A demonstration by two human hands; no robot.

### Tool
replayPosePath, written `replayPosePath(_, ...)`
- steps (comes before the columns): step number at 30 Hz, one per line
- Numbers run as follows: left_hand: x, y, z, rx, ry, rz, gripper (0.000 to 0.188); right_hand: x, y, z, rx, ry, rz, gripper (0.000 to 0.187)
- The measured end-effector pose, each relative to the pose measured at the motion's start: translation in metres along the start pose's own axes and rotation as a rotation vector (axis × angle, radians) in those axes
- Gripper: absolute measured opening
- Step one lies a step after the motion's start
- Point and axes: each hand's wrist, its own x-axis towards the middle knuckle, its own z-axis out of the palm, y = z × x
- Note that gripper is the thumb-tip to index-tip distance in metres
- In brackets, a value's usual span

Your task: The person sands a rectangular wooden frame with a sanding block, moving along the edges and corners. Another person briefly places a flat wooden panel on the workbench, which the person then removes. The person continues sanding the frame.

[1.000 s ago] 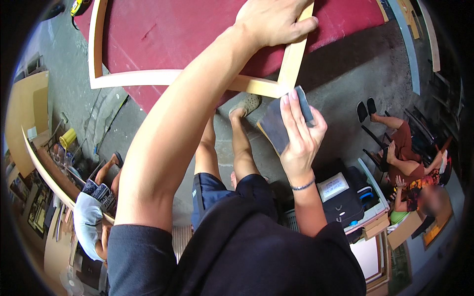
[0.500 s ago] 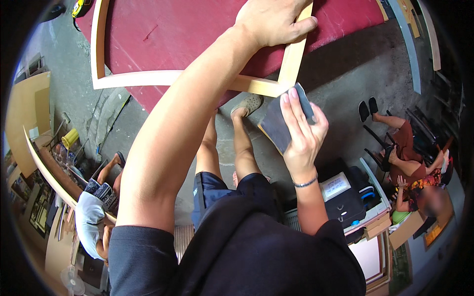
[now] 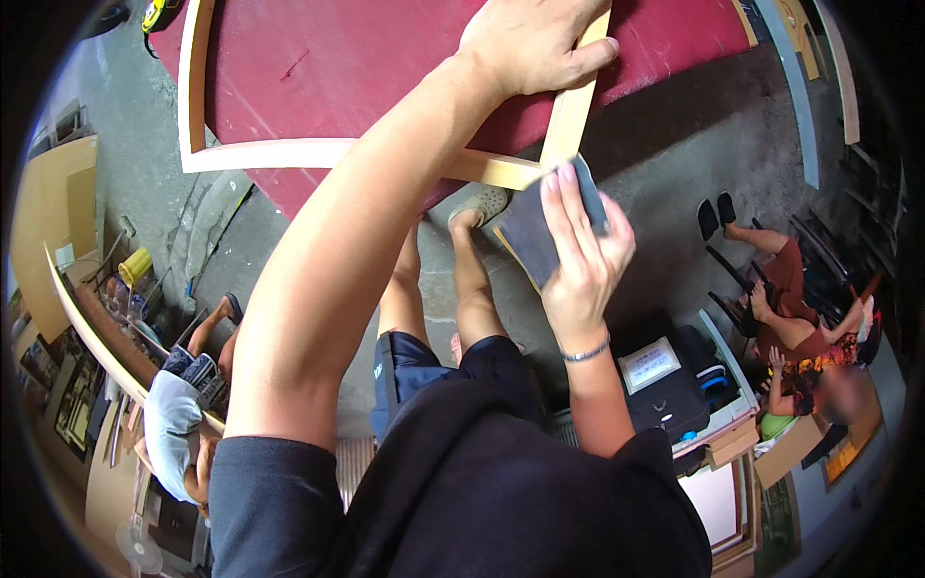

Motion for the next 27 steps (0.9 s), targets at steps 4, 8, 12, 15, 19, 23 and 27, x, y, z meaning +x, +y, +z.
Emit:
replayPosePath(4, 0.001, -0.001, -0.005, 0.001, -0.013, 0.002, 0.073, 0.018, -0.017, -0.006, -0.082, -0.015, 0.038, 0.053)
replayPosePath(8, 0.000, -0.001, 0.000, 0.009, 0.011, 0.025, 0.073, 0.005, -0.013, -0.001, -0.017, -0.009, 0.038, 0.056)
replayPosePath(12, -0.001, -0.001, -0.002, 0.014, -0.010, 0.004, 0.075, 0.019, -0.016, 0.001, -0.016, -0.001, 0.028, 0.053)
replayPosePath(15, 0.000, 0.000, 0.001, 0.001, -0.001, 0.016, 0.074, 0.021, -0.013, 0.003, -0.004, 0.025, 0.018, 0.054)
replayPosePath(19, 0.002, 0.004, -0.005, -0.031, -0.049, -0.034, 0.074, 0.002, -0.013, -0.002, 0.018, 0.014, 0.033, 0.057)
replayPosePath(23, 0.000, 0.002, -0.001, -0.003, -0.029, 0.008, 0.074, 0.018, -0.016, 0.002, 0.005, 0.031, 0.031, 0.056)
replayPosePath(27, 0.002, 0.002, -0.004, -0.009, -0.020, 0.003, 0.074, 0.002, -0.014, 0.001, 0.036, 0.018, 0.049, 0.060)
